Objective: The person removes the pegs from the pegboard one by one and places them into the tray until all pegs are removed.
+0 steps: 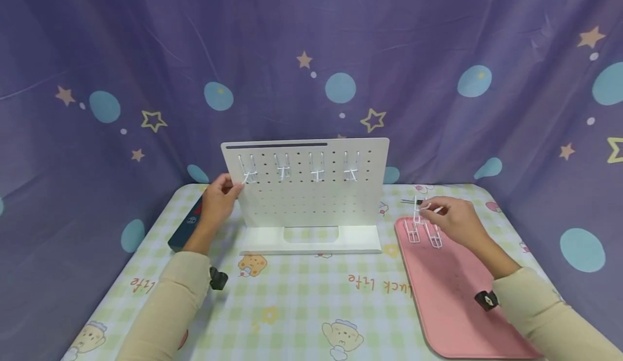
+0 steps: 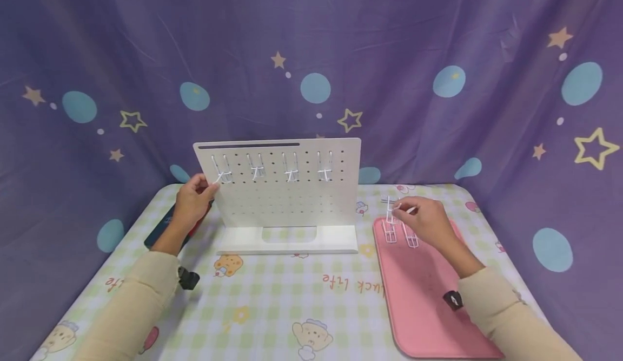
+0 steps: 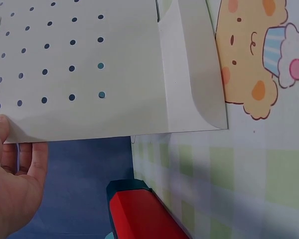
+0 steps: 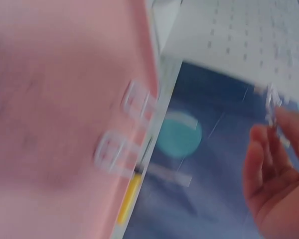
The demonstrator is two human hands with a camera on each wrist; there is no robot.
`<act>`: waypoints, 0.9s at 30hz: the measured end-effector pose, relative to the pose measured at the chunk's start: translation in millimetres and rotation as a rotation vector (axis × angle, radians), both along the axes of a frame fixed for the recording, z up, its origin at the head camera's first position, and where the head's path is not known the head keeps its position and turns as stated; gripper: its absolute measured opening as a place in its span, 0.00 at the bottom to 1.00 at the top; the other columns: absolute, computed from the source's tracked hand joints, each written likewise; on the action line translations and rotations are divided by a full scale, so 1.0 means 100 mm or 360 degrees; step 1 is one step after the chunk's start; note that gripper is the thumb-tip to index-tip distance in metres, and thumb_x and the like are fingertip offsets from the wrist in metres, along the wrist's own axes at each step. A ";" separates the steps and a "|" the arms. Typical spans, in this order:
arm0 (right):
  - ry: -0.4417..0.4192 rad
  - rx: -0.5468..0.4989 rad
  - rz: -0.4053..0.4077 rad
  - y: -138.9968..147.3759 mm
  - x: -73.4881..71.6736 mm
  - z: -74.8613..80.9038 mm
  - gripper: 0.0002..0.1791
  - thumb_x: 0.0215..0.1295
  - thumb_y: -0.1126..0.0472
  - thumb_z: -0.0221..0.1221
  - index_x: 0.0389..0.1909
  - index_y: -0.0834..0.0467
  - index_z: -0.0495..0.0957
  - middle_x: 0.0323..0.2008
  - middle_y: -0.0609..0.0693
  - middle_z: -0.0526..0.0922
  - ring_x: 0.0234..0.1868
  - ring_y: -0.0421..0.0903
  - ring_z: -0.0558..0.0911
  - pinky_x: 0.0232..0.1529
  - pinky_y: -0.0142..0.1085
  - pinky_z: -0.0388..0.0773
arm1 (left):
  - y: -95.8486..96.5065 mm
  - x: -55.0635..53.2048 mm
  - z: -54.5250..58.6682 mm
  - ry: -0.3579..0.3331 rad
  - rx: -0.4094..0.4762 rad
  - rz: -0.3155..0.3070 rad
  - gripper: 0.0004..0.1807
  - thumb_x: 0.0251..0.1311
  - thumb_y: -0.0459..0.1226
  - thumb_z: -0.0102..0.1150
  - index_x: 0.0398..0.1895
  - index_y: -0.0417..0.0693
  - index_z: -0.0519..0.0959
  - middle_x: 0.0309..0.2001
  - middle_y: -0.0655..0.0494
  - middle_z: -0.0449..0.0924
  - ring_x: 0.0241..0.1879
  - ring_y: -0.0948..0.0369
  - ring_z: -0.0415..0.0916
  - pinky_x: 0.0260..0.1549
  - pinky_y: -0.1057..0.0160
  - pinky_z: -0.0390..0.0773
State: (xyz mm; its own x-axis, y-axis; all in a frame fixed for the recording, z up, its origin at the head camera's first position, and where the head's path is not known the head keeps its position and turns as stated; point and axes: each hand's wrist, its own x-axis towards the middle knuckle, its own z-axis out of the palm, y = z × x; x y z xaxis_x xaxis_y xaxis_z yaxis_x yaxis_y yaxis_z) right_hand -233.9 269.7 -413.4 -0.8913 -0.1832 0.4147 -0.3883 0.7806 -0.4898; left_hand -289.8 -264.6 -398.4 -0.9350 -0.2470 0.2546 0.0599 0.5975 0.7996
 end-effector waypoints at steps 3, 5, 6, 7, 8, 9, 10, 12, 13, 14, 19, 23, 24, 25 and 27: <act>-0.0057 -0.0013 0.0010 0.17 -0.01 0.01 0.03 0.65 0.57 0.68 0.38 0.50 0.87 0.24 0.44 0.87 0.23 0.32 0.80 0.24 0.32 0.73 | 0.00 0.00 0.00 0.0005 -0.0004 -0.0004 0.13 0.73 0.40 0.58 0.54 0.42 0.77 0.49 0.43 0.82 0.45 0.55 0.76 0.38 0.73 0.74; -0.0098 -0.0033 0.0010 0.27 -0.01 0.01 0.03 0.66 0.57 0.67 0.37 0.51 0.87 0.23 0.45 0.85 0.22 0.31 0.79 0.22 0.32 0.73 | 0.00 0.00 0.00 0.0002 -0.0006 -0.0007 0.13 0.73 0.40 0.58 0.54 0.43 0.77 0.49 0.43 0.82 0.45 0.54 0.77 0.38 0.73 0.74; -0.0129 -0.0040 0.0000 0.32 -0.01 0.01 0.03 0.66 0.57 0.67 0.37 0.51 0.87 0.23 0.45 0.85 0.21 0.32 0.79 0.22 0.32 0.73 | 0.00 0.00 0.00 -0.0001 -0.0007 -0.0009 0.13 0.73 0.40 0.58 0.54 0.43 0.77 0.49 0.43 0.82 0.45 0.55 0.77 0.38 0.73 0.74; -0.0162 -0.0039 -0.0011 0.37 -0.01 0.02 0.03 0.66 0.57 0.67 0.37 0.52 0.86 0.23 0.46 0.85 0.22 0.32 0.79 0.22 0.32 0.74 | 0.00 0.00 0.01 0.0001 -0.0007 -0.0013 0.13 0.73 0.40 0.58 0.54 0.43 0.77 0.49 0.43 0.82 0.45 0.55 0.76 0.38 0.73 0.74; -0.0200 -0.0037 -0.0020 0.42 -0.02 0.02 0.04 0.67 0.57 0.66 0.37 0.52 0.86 0.24 0.48 0.85 0.22 0.32 0.79 0.22 0.33 0.75 | 0.00 0.01 0.01 0.0002 -0.0006 -0.0013 0.13 0.73 0.40 0.58 0.54 0.42 0.77 0.49 0.43 0.82 0.44 0.55 0.76 0.38 0.74 0.74; -0.0232 -0.0030 -0.0034 0.47 -0.03 0.02 0.05 0.67 0.56 0.66 0.37 0.53 0.86 0.24 0.48 0.85 0.22 0.33 0.79 0.22 0.33 0.75 | 0.00 0.01 0.02 0.0005 -0.0005 -0.0013 0.13 0.73 0.40 0.58 0.54 0.42 0.77 0.49 0.42 0.82 0.44 0.55 0.76 0.38 0.74 0.74; -0.0255 -0.0023 -0.0046 0.52 -0.05 0.01 0.05 0.67 0.56 0.66 0.37 0.53 0.86 0.24 0.49 0.85 0.22 0.33 0.79 0.22 0.33 0.76 | 0.00 0.01 0.02 0.0009 -0.0003 -0.0009 0.13 0.73 0.40 0.58 0.54 0.42 0.78 0.49 0.42 0.82 0.44 0.55 0.76 0.37 0.75 0.74; -0.0296 -0.0008 -0.0065 0.61 -0.08 -0.01 0.06 0.67 0.55 0.66 0.37 0.53 0.87 0.25 0.50 0.85 0.22 0.33 0.79 0.22 0.33 0.77 | -0.01 0.01 0.03 0.0010 -0.0008 -0.0004 0.13 0.73 0.40 0.58 0.54 0.42 0.77 0.48 0.43 0.81 0.43 0.56 0.75 0.36 0.76 0.73; -0.0308 0.0002 -0.0067 0.64 -0.09 -0.03 0.06 0.66 0.55 0.67 0.37 0.53 0.87 0.25 0.51 0.86 0.23 0.33 0.79 0.22 0.33 0.78 | -0.01 0.01 0.03 0.0008 -0.0009 -0.0001 0.13 0.73 0.40 0.58 0.54 0.42 0.77 0.48 0.43 0.81 0.43 0.56 0.75 0.36 0.77 0.73; -0.0315 0.0009 -0.0067 0.68 -0.11 -0.05 0.06 0.66 0.56 0.67 0.37 0.54 0.87 0.25 0.51 0.86 0.22 0.32 0.79 0.22 0.33 0.78 | -0.01 0.01 0.03 0.0005 -0.0010 0.0000 0.13 0.73 0.40 0.58 0.54 0.42 0.77 0.48 0.43 0.81 0.43 0.56 0.75 0.36 0.76 0.73; -0.0382 0.0072 -0.0075 0.81 -0.16 -0.19 0.05 0.65 0.58 0.67 0.37 0.55 0.86 0.26 0.52 0.86 0.23 0.39 0.80 0.22 0.33 0.76 | -0.02 -0.01 0.02 -0.0025 -0.0020 -0.0015 0.14 0.73 0.41 0.58 0.55 0.43 0.77 0.49 0.43 0.81 0.44 0.55 0.75 0.38 0.72 0.74; -0.0388 0.0154 -0.0066 0.86 -0.22 -0.31 0.03 0.63 0.59 0.68 0.34 0.55 0.86 0.29 0.51 0.88 0.29 0.47 0.83 0.29 0.36 0.77 | -0.01 0.00 0.00 -0.0032 -0.0011 -0.0015 0.14 0.74 0.41 0.57 0.55 0.44 0.77 0.50 0.44 0.81 0.45 0.54 0.75 0.40 0.70 0.74; -0.0385 0.0166 -0.0058 0.87 -0.24 -0.34 0.03 0.63 0.60 0.69 0.33 0.54 0.86 0.30 0.51 0.89 0.31 0.47 0.83 0.31 0.37 0.77 | -0.01 0.00 0.00 -0.0033 -0.0005 -0.0014 0.14 0.74 0.41 0.57 0.55 0.44 0.77 0.50 0.44 0.81 0.45 0.54 0.75 0.40 0.70 0.74; -0.0378 0.0180 -0.0038 0.89 -0.25 -0.38 0.02 0.62 0.60 0.69 0.32 0.55 0.86 0.31 0.52 0.89 0.32 0.46 0.82 0.33 0.37 0.76 | -0.01 0.00 0.00 -0.0031 -0.0002 -0.0014 0.14 0.74 0.41 0.57 0.55 0.44 0.77 0.50 0.44 0.81 0.46 0.54 0.75 0.40 0.70 0.74; -0.0365 0.0194 -0.0003 0.91 -0.29 -0.45 0.03 0.62 0.61 0.69 0.30 0.55 0.86 0.32 0.51 0.89 0.34 0.42 0.81 0.36 0.37 0.76 | 0.00 0.00 -0.01 -0.0025 0.0001 -0.0018 0.14 0.74 0.41 0.57 0.55 0.44 0.77 0.50 0.44 0.81 0.46 0.54 0.75 0.41 0.70 0.75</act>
